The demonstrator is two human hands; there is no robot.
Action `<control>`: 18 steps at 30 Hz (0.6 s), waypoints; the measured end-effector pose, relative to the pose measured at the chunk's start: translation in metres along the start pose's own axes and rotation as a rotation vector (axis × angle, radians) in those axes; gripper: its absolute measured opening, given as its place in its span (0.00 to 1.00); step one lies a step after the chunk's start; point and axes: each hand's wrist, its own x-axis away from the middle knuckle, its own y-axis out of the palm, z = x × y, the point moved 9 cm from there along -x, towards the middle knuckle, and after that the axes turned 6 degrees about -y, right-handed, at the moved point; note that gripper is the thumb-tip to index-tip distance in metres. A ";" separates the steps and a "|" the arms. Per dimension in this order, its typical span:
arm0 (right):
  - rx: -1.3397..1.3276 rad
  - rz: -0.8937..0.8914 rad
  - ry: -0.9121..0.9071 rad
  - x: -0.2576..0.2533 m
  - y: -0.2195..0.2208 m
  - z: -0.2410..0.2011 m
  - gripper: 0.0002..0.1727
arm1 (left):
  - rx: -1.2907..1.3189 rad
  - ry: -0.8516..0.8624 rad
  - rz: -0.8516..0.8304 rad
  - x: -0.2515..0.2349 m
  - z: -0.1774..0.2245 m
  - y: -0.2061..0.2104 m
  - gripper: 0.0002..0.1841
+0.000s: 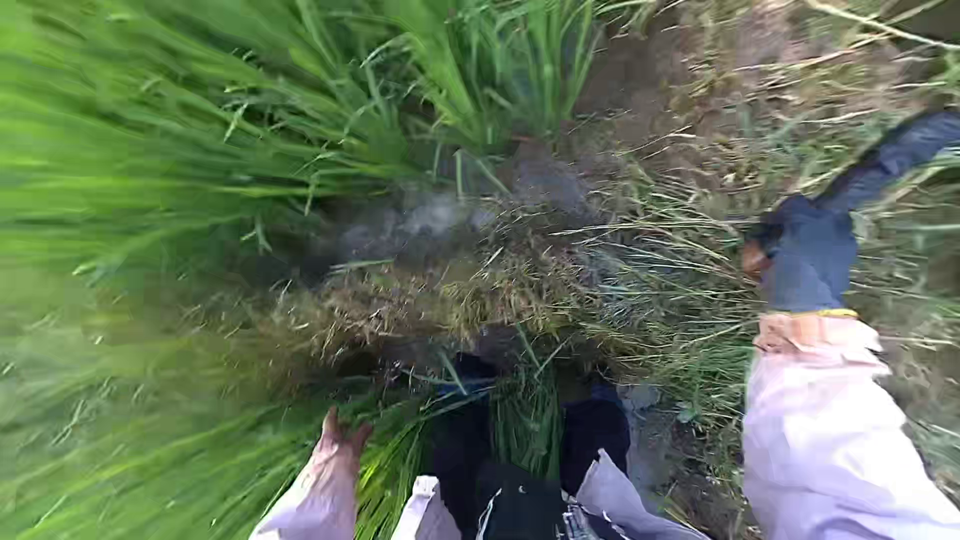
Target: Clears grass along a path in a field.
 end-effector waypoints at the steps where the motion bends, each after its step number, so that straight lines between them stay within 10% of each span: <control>1: -0.103 -0.074 -0.062 0.015 0.017 -0.006 0.26 | 0.045 -0.038 -0.051 -0.015 0.005 0.001 0.44; 4: -0.225 -0.181 -0.018 0.079 0.057 -0.012 0.24 | 0.125 0.103 -0.105 -0.064 0.020 0.023 0.47; 10: 0.497 -0.413 0.162 0.207 0.162 0.010 0.24 | -0.021 0.343 -0.262 -0.127 0.032 0.070 0.33; 18: 0.967 -0.829 0.150 0.300 0.304 0.061 0.25 | -0.259 0.919 0.072 -0.263 0.101 0.034 0.43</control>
